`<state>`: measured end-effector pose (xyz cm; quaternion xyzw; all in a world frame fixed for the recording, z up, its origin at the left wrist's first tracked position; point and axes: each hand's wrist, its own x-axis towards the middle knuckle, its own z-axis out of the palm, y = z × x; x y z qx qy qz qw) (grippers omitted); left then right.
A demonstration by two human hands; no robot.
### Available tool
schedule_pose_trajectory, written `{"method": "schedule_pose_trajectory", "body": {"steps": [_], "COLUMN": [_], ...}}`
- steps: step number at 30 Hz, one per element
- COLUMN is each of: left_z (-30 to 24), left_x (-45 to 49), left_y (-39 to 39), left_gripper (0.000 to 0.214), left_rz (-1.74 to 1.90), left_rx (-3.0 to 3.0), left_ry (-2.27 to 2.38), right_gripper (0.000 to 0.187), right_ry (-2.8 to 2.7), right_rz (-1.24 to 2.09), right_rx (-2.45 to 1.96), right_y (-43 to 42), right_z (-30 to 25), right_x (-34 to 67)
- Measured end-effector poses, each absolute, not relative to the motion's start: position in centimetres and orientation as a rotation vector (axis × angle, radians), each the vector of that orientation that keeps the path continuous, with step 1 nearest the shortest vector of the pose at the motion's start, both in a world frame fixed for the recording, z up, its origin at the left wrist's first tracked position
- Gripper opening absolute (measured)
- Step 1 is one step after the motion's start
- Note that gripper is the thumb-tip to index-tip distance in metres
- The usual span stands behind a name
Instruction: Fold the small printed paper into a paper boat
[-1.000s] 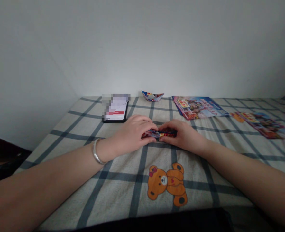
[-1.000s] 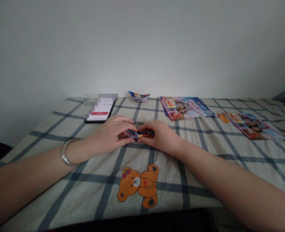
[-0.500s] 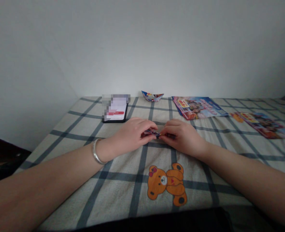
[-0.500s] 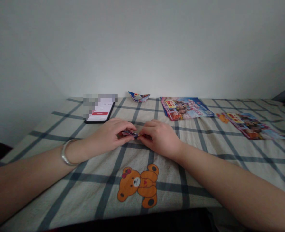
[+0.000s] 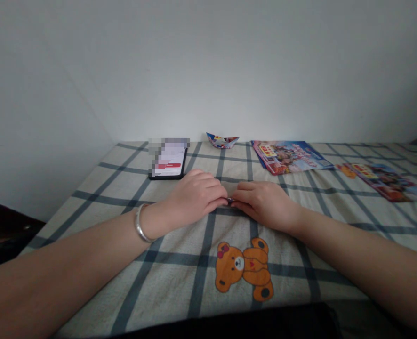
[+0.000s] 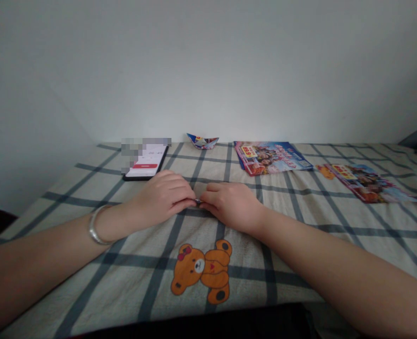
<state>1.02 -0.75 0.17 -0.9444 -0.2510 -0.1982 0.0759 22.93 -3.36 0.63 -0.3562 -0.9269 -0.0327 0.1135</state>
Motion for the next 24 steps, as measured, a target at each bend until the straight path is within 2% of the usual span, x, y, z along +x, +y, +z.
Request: {"method": "schedule_pose_trajectory", "body": {"steps": [10,18,24], "left_z": [0.3,0.7,0.5], "left_x": [0.5,0.2,-0.1], "left_y": [-0.5,-0.9,-0.4], "left_gripper": [0.029,0.034,0.024], "left_rz": [-0.49,-0.589,-0.598], "left_rx": [-2.702,-2.601,-2.632], "left_ry": [-0.742,-0.51,-0.585], "right_gripper": [0.036,0.039,0.041], "right_ry": [-2.713,-2.748,-2.725], "right_rz": [-0.243,-0.334,-0.377], "right_rx": [-1.067,-0.975,-1.011], "right_y": [-3.5,-3.6,-3.2], "right_z": [0.9,1.1,1.1], "right_x": [23.3,23.7,24.1]}}
